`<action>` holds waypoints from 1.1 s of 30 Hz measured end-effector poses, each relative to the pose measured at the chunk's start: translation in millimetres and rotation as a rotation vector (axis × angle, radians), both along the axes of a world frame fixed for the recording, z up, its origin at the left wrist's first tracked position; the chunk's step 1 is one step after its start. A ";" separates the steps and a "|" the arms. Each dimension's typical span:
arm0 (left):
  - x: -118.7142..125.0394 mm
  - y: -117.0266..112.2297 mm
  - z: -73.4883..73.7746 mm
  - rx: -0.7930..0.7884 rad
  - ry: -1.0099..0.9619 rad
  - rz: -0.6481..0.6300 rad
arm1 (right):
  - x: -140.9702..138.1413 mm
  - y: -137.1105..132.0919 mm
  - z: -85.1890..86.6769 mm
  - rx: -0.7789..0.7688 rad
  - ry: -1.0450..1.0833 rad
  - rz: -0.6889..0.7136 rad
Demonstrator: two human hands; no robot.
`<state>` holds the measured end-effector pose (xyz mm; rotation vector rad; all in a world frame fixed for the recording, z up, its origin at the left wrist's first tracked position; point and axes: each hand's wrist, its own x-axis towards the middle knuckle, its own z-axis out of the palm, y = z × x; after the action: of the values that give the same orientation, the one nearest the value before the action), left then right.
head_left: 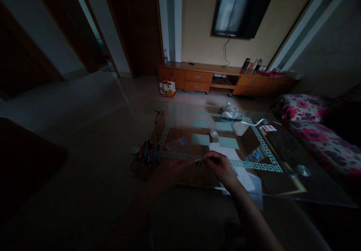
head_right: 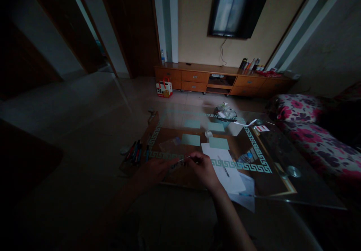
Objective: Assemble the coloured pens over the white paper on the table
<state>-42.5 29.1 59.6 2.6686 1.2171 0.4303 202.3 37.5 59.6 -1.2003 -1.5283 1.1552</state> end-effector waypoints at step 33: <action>-1.4 -1.1 1.5 0.026 -0.042 0.010 | 35.1 22.8 -72.0 -0.143 -0.605 -0.394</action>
<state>-43.8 28.1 61.1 2.6618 1.2222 0.5037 237.4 60.3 -12.4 -1.9706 -1.5392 0.6728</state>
